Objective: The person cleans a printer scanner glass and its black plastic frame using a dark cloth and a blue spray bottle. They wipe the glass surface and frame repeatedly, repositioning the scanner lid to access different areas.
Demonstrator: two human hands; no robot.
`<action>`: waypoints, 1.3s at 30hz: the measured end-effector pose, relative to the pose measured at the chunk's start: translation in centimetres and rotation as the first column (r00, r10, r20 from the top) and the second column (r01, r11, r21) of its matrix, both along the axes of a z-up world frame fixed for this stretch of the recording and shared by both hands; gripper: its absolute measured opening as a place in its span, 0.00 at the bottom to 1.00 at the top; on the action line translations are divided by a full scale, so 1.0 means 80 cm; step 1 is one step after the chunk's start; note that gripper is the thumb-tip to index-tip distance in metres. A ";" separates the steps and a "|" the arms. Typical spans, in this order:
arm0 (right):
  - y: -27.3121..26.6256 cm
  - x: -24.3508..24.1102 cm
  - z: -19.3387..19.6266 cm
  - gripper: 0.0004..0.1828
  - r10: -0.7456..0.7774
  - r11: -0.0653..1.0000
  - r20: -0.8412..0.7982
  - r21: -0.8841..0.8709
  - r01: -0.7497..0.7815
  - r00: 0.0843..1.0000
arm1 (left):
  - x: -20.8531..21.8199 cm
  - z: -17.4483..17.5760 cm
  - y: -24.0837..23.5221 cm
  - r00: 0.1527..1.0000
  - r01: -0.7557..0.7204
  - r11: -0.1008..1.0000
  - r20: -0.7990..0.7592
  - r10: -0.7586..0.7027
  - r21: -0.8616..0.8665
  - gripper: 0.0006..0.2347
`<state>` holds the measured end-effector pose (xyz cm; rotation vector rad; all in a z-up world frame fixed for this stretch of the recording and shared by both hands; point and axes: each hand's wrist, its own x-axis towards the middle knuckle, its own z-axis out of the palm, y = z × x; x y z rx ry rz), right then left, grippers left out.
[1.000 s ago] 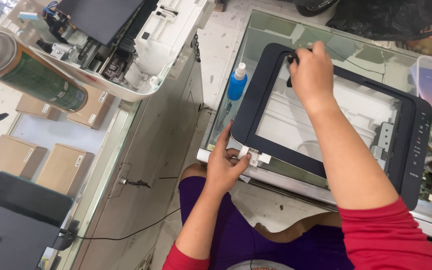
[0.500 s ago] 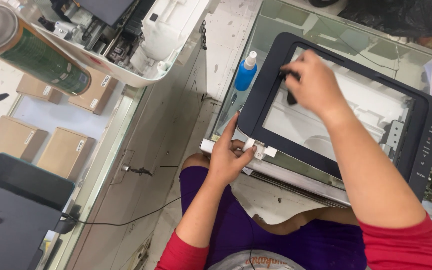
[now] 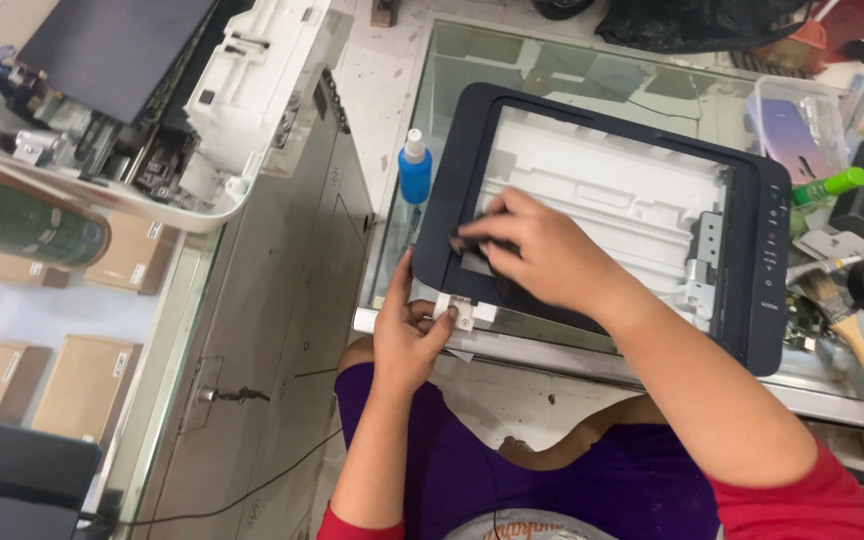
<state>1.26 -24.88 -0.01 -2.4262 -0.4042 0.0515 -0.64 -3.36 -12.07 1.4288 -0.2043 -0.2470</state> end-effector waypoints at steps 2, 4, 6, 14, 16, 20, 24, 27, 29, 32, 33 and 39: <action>-0.015 0.030 -0.033 0.15 -0.065 0.991 0.141 -0.108 0.081 0.988 | 0.002 0.005 0.000 1.000 -0.011 1.000 0.028 0.011 0.003 0.37; -0.032 0.061 -0.062 0.15 0.044 0.921 0.426 -0.367 0.128 0.904 | 0.001 -0.008 -0.003 0.998 -0.036 0.999 0.050 0.037 -0.020 0.37; -0.063 0.103 -0.086 0.15 0.026 0.896 0.508 -0.394 0.206 0.861 | -0.001 -0.011 -0.006 0.998 -0.037 0.999 0.050 0.037 -0.014 0.37; -0.107 0.175 -0.072 0.12 -0.149 0.815 0.487 -0.432 0.385 0.861 | -0.005 0.017 -0.009 0.996 -0.045 0.972 0.086 0.025 0.230 0.33; -0.110 0.180 -0.075 0.05 -0.141 0.783 0.464 -0.489 0.385 0.875 | -0.006 0.019 -0.010 0.998 -0.068 0.974 0.013 0.067 0.218 0.33; -0.136 0.155 -0.062 0.08 -0.022 0.746 0.537 -0.553 0.372 0.843 | -0.003 0.017 -0.012 0.997 -0.080 0.976 -0.002 0.082 0.205 0.34; -0.181 0.113 -0.031 0.09 -0.001 0.678 0.302 -0.701 0.223 0.953 | -0.004 0.010 -0.010 0.997 -0.076 0.979 0.019 0.074 0.191 0.34; -0.213 0.077 -0.014 0.12 -0.030 0.570 0.215 -0.799 0.194 0.976 | -0.004 0.015 -0.007 0.998 -0.065 0.976 0.025 0.062 0.206 0.33; -0.243 0.048 -0.011 0.14 -0.067 0.483 0.173 -0.856 0.184 0.983 | -0.003 0.019 -0.006 0.998 -0.062 0.977 0.025 0.058 0.205 0.33; -0.287 0.006 -0.008 0.19 -0.209 0.448 0.175 -0.857 0.254 0.962 | -0.003 0.021 -0.008 0.997 -0.072 0.967 0.042 0.064 0.243 0.34; -0.287 -0.006 0.003 0.19 -0.306 0.408 0.117 -0.881 0.241 0.945 | -0.003 0.022 -0.009 0.997 -0.075 0.965 0.037 0.068 0.251 0.34; -0.311 -0.046 0.008 0.18 -0.540 0.322 0.063 -0.906 0.275 0.839 | -0.003 0.018 -0.009 0.998 -0.061 0.969 0.034 0.054 0.239 0.34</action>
